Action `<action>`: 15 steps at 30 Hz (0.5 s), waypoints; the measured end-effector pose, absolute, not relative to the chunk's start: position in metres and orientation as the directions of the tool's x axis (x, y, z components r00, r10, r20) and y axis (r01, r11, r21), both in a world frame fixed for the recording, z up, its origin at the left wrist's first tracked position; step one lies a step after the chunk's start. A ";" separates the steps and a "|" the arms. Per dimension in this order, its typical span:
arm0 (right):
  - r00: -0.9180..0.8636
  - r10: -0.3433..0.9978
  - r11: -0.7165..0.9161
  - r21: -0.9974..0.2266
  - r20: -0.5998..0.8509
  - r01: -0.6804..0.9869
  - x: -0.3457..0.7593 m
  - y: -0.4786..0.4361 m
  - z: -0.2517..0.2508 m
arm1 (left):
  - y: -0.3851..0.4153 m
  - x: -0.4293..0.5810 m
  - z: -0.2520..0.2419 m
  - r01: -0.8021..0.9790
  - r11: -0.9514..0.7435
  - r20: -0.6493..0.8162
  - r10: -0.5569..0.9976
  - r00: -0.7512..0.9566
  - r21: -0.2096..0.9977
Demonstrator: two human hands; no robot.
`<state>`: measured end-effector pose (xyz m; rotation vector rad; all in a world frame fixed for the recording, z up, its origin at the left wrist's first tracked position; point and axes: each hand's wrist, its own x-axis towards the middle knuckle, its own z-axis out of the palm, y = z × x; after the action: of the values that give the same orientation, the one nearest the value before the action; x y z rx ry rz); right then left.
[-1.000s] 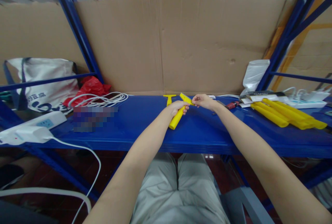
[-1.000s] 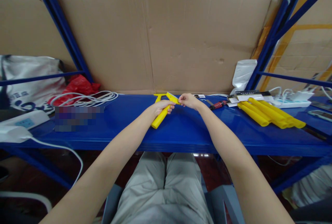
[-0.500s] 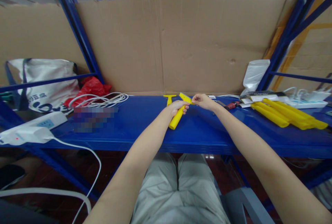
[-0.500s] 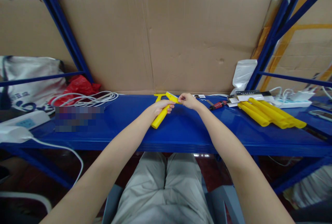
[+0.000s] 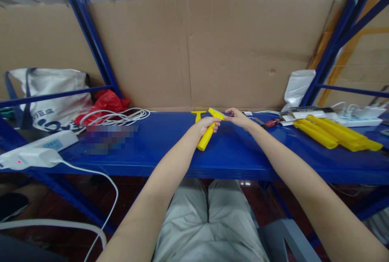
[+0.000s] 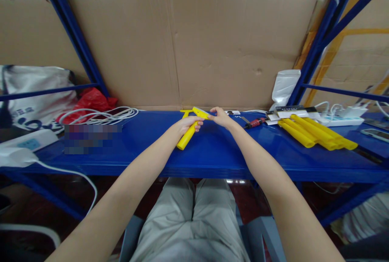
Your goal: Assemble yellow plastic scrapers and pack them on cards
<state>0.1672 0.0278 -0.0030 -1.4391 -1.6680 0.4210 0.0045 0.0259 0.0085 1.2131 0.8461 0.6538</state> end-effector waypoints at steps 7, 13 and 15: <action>-0.015 0.966 0.245 -0.889 0.260 0.388 0.166 0.022 -0.001 | 0.023 0.005 0.010 0.016 0.239 -0.208 0.807 0.552 0.971; 0.009 0.982 0.179 -0.935 0.191 0.306 0.166 0.014 0.005 | 0.021 0.005 0.012 0.011 0.222 -0.188 0.797 0.574 0.975; -0.005 0.983 0.178 -0.953 0.183 0.246 0.168 0.014 0.006 | 0.021 0.006 0.012 -0.001 0.216 -0.174 0.792 0.585 0.976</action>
<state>0.1678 0.0138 0.0061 -1.2543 -1.4552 0.9312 0.0056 0.0207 0.0121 1.2440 0.7921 0.6375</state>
